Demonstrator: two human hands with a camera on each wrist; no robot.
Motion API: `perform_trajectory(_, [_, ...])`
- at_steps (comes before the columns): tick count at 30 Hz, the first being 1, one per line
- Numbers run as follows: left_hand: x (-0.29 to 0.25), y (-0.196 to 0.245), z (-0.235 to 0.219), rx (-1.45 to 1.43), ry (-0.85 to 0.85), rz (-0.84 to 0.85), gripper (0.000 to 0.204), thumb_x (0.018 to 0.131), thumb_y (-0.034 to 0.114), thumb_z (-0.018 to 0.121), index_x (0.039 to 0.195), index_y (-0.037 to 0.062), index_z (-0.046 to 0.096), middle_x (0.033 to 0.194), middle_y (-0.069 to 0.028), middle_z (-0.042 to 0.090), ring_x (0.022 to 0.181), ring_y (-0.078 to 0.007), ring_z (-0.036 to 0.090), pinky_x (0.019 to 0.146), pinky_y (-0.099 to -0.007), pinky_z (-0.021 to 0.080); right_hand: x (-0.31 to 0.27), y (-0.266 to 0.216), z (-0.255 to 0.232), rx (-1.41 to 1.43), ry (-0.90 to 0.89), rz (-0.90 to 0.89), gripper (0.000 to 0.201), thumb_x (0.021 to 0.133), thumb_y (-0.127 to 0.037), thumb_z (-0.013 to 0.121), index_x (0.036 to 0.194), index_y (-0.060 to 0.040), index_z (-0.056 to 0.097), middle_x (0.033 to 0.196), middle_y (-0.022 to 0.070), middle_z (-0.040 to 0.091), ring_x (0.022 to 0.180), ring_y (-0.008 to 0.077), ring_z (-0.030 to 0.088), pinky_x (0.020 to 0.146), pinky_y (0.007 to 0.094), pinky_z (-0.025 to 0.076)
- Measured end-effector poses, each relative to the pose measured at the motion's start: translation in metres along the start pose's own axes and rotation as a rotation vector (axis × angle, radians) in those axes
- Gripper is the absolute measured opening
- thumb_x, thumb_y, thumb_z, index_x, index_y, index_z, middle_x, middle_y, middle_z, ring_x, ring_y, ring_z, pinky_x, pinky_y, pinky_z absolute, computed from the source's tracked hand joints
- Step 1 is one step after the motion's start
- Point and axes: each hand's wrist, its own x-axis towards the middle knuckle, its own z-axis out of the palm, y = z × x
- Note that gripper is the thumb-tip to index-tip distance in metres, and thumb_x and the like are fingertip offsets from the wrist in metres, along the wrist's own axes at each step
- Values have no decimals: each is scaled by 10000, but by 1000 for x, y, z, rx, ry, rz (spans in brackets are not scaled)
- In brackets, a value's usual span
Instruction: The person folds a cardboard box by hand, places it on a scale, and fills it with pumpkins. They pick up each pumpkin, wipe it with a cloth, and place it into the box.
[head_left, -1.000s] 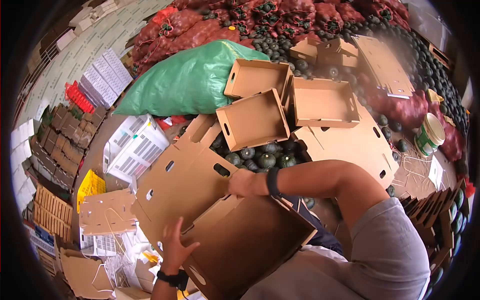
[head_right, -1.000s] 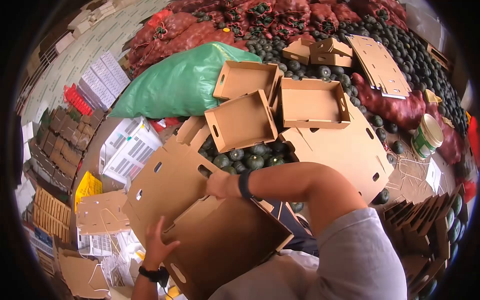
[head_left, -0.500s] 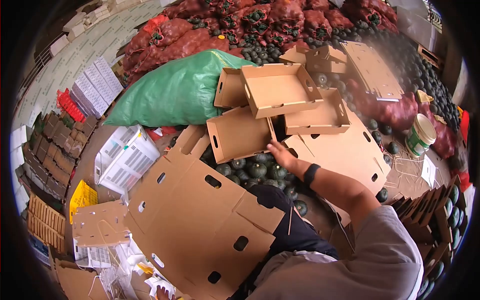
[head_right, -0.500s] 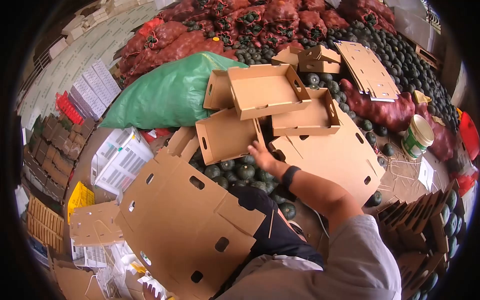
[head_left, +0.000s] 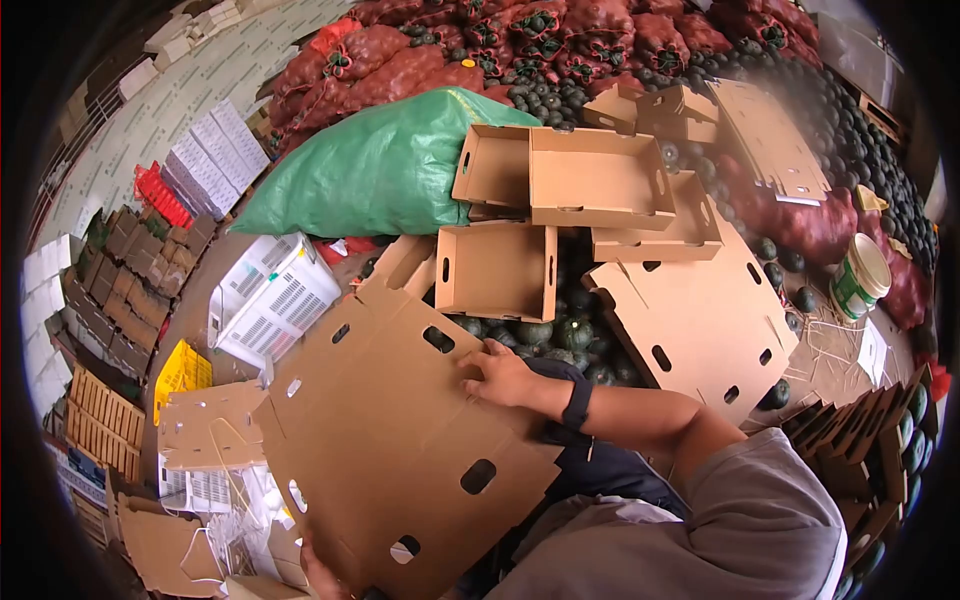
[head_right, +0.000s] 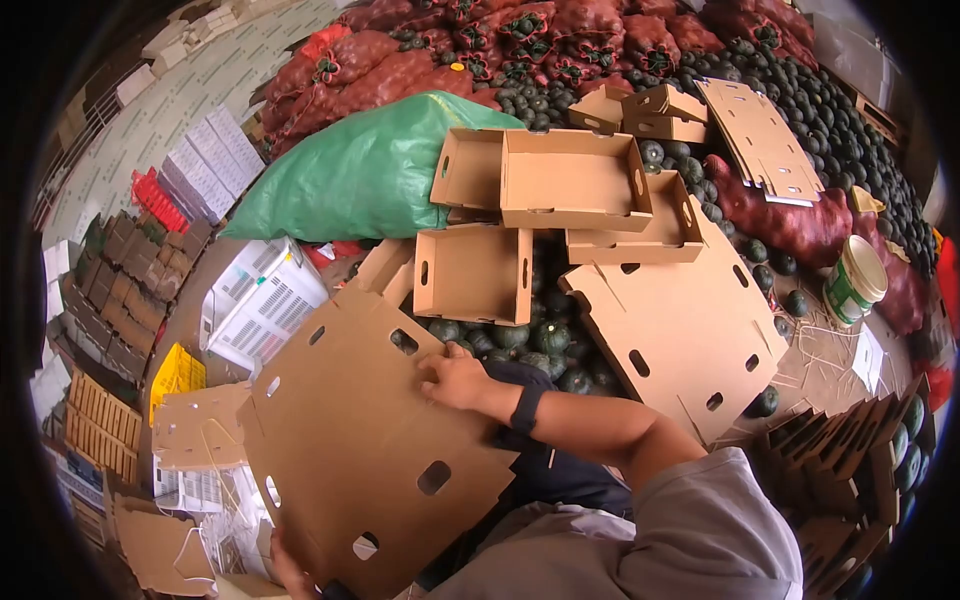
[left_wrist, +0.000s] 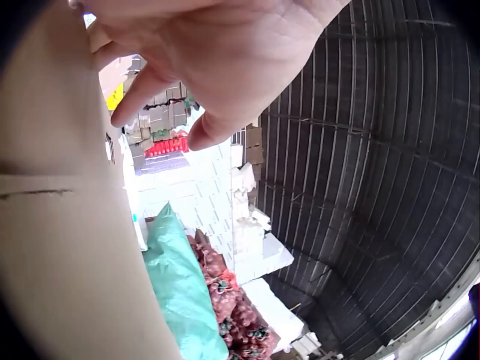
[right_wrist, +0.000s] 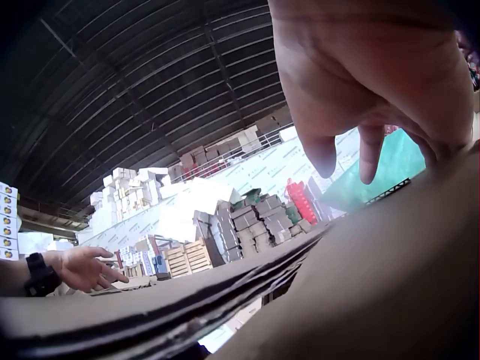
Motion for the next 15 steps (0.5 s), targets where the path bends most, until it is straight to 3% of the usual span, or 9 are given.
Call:
perform_trajectory(3, [-10, -2, 1, 68, 86, 65, 504, 926, 421, 472, 1238, 33, 552, 1178, -94, 593, 1081, -216, 569, 888, -347, 463, -9, -8, -11, -61, -93, 130, 496, 800, -396, 639, 1252, -207, 558, 1373, 361, 325, 1325, 472, 289, 1081, 459, 310])
perform_trajectory(6, [-12, -3, -1, 162, 110, 62, 474, 924, 389, 456, 1222, 32, 549, 1166, -99, 593, 1060, -235, 571, 873, -356, 479, -10, -4, -14, 31, 44, 74, 383, 799, -335, 654, 1137, -158, 620, 1298, 267, 460, 1310, 407, 335, 1056, 442, 347])
perform_trajectory(9, [-16, -7, -14, -267, 196, -3, 448, 919, 375, 449, 1189, 33, 552, 1148, -108, 590, 1057, -253, 565, 897, -364, 465, -17, -6, -20, 166, 209, 4, 278, 816, -250, 650, 1071, -139, 632, 1214, 195, 536, 1294, 365, 361, 1016, 418, 392])
perform_trajectory(11, [-37, 7, -2, -261, 219, 80, 442, 919, 380, 444, 1169, 31, 552, 1139, -103, 589, 1064, -251, 559, 911, -363, 452, -25, -9, -27, 164, 230, -56, 324, 788, -313, 642, 1090, -197, 627, 1311, 280, 432, 1268, 411, 390, 1032, 445, 373])
perform_trajectory(15, [-61, 28, 22, -478, 106, 175, 441, 926, 373, 426, 1164, 21, 545, 1157, -102, 579, 1089, -252, 542, 954, -375, 419, -35, -20, -46, 365, 226, -201, 283, 801, -191, 654, 1078, -149, 614, 1239, 244, 464, 1239, 356, 408, 976, 380, 408])
